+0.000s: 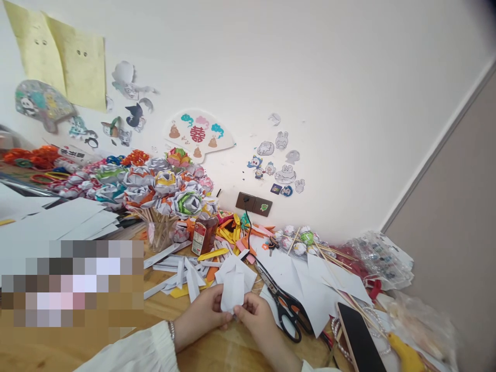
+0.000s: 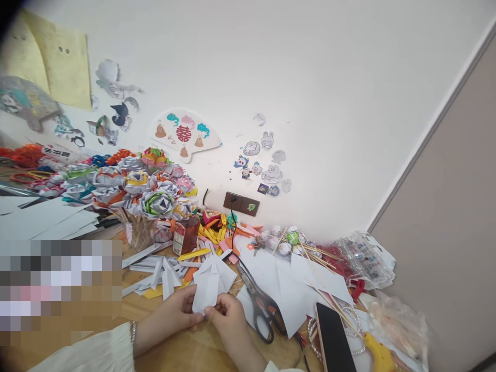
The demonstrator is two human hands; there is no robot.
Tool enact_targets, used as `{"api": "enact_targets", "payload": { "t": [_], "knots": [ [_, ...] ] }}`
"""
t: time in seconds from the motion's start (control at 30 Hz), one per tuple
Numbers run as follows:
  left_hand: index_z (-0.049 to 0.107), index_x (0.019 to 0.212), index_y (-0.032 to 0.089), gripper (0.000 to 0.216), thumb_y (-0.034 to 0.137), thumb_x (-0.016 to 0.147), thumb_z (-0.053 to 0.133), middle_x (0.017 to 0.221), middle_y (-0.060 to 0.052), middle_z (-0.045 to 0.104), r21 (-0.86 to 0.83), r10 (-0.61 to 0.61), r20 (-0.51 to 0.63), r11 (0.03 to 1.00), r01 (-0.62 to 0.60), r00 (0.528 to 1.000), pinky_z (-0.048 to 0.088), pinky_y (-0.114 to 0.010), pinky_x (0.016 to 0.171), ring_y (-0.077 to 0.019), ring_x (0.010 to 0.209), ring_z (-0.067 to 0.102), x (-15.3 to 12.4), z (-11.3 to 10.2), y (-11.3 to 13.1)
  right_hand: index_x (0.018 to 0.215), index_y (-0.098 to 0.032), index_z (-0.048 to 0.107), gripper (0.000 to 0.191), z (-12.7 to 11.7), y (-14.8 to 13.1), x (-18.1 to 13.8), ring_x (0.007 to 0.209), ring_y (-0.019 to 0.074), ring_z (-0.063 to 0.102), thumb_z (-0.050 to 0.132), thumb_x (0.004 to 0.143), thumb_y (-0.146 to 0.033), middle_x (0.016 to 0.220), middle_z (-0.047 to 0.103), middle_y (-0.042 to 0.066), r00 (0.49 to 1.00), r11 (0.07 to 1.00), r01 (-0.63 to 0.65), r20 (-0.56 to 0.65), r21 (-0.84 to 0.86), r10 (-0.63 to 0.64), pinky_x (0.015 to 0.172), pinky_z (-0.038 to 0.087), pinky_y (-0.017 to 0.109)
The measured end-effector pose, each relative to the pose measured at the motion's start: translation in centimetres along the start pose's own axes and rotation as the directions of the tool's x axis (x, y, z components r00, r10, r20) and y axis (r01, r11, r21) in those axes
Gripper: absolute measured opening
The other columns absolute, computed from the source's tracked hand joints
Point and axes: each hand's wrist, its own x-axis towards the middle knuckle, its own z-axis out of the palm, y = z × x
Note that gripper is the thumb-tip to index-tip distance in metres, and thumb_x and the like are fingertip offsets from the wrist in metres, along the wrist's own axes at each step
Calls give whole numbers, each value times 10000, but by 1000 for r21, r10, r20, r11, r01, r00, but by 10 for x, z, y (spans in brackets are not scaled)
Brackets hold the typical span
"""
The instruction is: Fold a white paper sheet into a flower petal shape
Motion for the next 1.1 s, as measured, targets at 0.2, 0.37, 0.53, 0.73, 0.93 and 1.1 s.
{"api": "enact_targets", "payload": {
  "t": [0.2,0.37,0.53,0.73,0.93,1.1],
  "knots": [
    [489,782,144,279,166,552,644,651,46,541,-2,5,-11,1000,-5,1000,412,-223,483,-100,554,486,-2,2,1,580,-159,451,250,2,-4,-1,520,102,365,582,664,-355,538,419,-38,1000,1000,-15,-23,-18,15,490,274,207],
    [483,771,155,245,143,558,605,644,57,537,14,10,-22,1000,-9,1000,413,-216,476,-95,546,484,-2,3,1,567,-165,438,238,3,-6,0,501,95,339,570,663,-338,519,399,-48,999,999,-26,-21,-35,25,478,251,207],
    [486,767,166,242,133,545,578,643,62,535,32,2,-32,999,-1,999,417,-218,476,-108,562,501,-2,3,2,561,-169,421,239,3,-8,-1,504,96,322,567,654,-334,521,375,-51,999,998,-29,-35,-49,27,478,240,211],
    [497,790,155,264,137,536,569,637,58,543,43,-17,-48,999,19,999,416,-228,473,-114,541,510,-1,4,0,560,-168,418,222,3,-7,0,507,95,319,562,648,-312,522,374,-52,999,998,-35,-36,-58,33,480,241,212],
    [505,777,163,273,90,520,563,688,47,579,49,6,-51,999,-3,999,430,-224,553,-133,642,552,-1,4,2,551,-174,405,223,4,-8,-1,513,95,322,560,649,-301,522,363,-57,999,995,-36,-43,-89,32,483,248,210],
    [512,806,141,262,144,554,584,671,30,573,56,-2,-69,998,6,998,414,-229,473,-130,567,527,-3,4,0,537,-179,400,288,3,-1,0,505,93,329,584,655,-367,511,368,-58,998,995,-32,-47,-99,28,468,255,205]
  ]
}}
